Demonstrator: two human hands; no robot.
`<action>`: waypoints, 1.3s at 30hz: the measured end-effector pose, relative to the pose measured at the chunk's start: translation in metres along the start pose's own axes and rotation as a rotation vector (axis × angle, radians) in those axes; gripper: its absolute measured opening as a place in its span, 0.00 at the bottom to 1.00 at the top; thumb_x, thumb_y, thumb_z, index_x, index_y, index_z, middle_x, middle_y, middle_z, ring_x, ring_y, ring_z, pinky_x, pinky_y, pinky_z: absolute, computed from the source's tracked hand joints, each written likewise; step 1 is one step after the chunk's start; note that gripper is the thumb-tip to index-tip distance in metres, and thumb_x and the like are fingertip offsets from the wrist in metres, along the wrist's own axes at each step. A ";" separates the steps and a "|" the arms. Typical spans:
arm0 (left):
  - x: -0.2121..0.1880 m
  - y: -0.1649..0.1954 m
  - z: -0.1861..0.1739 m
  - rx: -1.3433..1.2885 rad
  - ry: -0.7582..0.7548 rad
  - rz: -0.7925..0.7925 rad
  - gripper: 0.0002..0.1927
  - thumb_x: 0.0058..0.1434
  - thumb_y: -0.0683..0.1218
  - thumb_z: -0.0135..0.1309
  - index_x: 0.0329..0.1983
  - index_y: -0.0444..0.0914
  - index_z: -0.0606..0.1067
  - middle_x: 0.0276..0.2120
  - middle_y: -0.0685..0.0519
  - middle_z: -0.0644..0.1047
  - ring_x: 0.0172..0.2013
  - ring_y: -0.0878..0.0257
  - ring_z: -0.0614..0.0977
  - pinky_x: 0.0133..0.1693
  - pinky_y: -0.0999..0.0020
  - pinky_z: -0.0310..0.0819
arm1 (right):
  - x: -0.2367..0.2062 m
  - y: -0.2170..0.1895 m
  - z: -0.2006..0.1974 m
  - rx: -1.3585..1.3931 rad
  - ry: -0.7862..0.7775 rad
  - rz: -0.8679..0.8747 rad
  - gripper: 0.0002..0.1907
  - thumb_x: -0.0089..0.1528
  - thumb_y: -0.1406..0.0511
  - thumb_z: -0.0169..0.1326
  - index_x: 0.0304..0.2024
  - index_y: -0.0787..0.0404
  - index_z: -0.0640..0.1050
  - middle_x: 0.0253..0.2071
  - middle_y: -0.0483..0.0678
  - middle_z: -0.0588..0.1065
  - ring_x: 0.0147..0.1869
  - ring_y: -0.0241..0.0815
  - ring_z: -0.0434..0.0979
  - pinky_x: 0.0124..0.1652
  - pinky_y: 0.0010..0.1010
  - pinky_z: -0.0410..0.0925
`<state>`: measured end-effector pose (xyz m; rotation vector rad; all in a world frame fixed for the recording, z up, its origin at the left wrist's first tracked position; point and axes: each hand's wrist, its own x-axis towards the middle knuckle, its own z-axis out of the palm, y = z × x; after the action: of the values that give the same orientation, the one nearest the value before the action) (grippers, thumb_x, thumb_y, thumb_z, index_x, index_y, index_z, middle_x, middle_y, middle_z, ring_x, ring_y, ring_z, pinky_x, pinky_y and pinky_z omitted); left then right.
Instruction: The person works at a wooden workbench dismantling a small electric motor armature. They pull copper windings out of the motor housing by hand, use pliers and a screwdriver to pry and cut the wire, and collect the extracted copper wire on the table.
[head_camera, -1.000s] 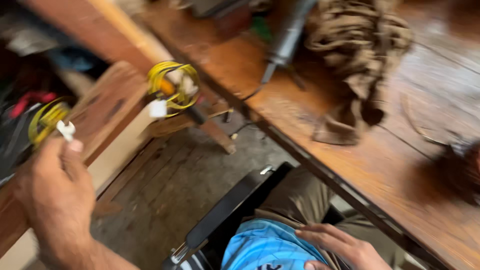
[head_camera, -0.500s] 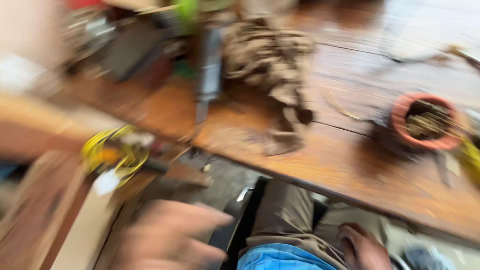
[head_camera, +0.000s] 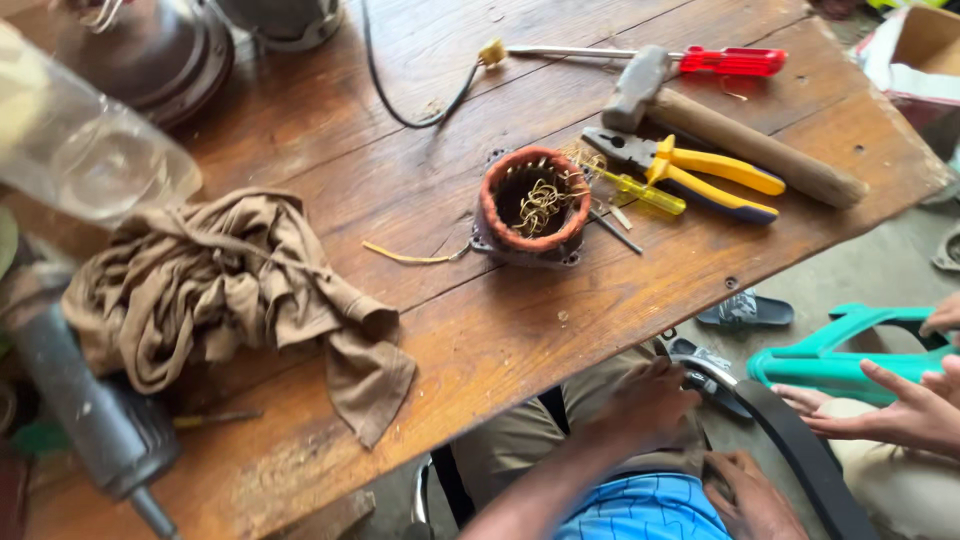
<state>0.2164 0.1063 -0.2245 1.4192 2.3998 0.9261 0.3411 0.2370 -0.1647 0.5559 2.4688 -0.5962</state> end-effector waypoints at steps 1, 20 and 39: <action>0.008 0.001 0.004 0.088 -0.005 0.024 0.09 0.59 0.49 0.55 0.40 0.46 0.83 0.55 0.47 0.77 0.60 0.53 0.74 0.61 0.57 0.68 | -0.003 -0.005 0.001 0.051 0.105 -0.061 0.25 0.57 0.54 0.56 0.58 0.39 0.75 0.64 0.52 0.68 0.47 0.49 0.83 0.50 0.38 0.78; 0.039 0.002 0.012 0.232 -0.265 -0.004 0.16 0.55 0.53 0.56 0.41 0.43 0.86 0.55 0.50 0.77 0.62 0.55 0.69 0.64 0.56 0.54 | -0.003 -0.054 -0.022 -0.271 0.280 -0.137 0.40 0.48 0.60 0.67 0.63 0.40 0.70 0.76 0.53 0.51 0.71 0.56 0.63 0.61 0.49 0.68; -0.052 0.061 -0.145 -1.055 0.138 -0.170 0.13 0.75 0.48 0.51 0.56 0.37 0.76 0.47 0.47 0.79 0.51 0.59 0.82 0.57 0.66 0.75 | 0.038 0.059 -0.083 0.111 0.183 -0.926 0.26 0.55 0.53 0.67 0.54 0.53 0.84 0.63 0.65 0.69 0.72 0.54 0.65 0.67 0.38 0.56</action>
<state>0.2194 0.0234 -0.0812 0.7305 1.5542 1.8593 0.3080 0.3379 -0.1413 -0.5822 2.7970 -1.0558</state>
